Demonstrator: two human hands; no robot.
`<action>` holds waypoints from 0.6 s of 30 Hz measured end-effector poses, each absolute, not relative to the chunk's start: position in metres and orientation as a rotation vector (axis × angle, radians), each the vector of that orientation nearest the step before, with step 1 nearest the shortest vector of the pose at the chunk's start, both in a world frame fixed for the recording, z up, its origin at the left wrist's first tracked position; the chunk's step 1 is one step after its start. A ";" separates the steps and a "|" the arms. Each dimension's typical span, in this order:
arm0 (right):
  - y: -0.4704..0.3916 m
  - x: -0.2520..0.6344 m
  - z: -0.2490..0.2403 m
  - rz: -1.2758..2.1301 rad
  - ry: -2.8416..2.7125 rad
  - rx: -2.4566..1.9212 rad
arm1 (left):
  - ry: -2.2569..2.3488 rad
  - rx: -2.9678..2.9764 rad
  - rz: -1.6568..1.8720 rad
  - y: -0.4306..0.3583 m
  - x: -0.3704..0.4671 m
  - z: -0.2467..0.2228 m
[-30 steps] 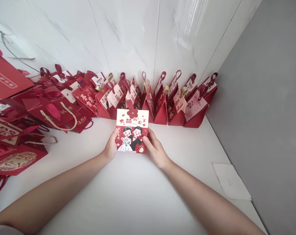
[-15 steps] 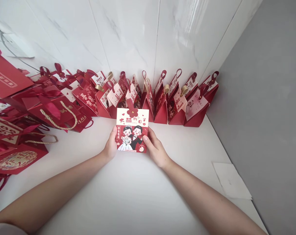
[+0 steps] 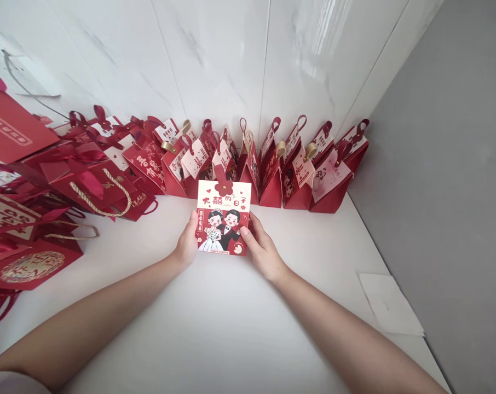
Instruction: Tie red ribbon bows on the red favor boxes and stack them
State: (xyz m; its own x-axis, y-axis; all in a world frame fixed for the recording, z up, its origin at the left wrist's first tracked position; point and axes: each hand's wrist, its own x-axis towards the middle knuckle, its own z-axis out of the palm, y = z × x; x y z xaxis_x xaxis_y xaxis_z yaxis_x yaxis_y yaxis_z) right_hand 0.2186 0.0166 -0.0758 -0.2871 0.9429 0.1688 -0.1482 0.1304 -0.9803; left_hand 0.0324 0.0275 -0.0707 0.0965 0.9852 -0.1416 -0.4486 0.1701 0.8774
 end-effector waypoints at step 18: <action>0.006 0.221 -0.070 1.352 -1.554 -0.669 | 1.219 1.001 1.417 0.037 0.025 -0.065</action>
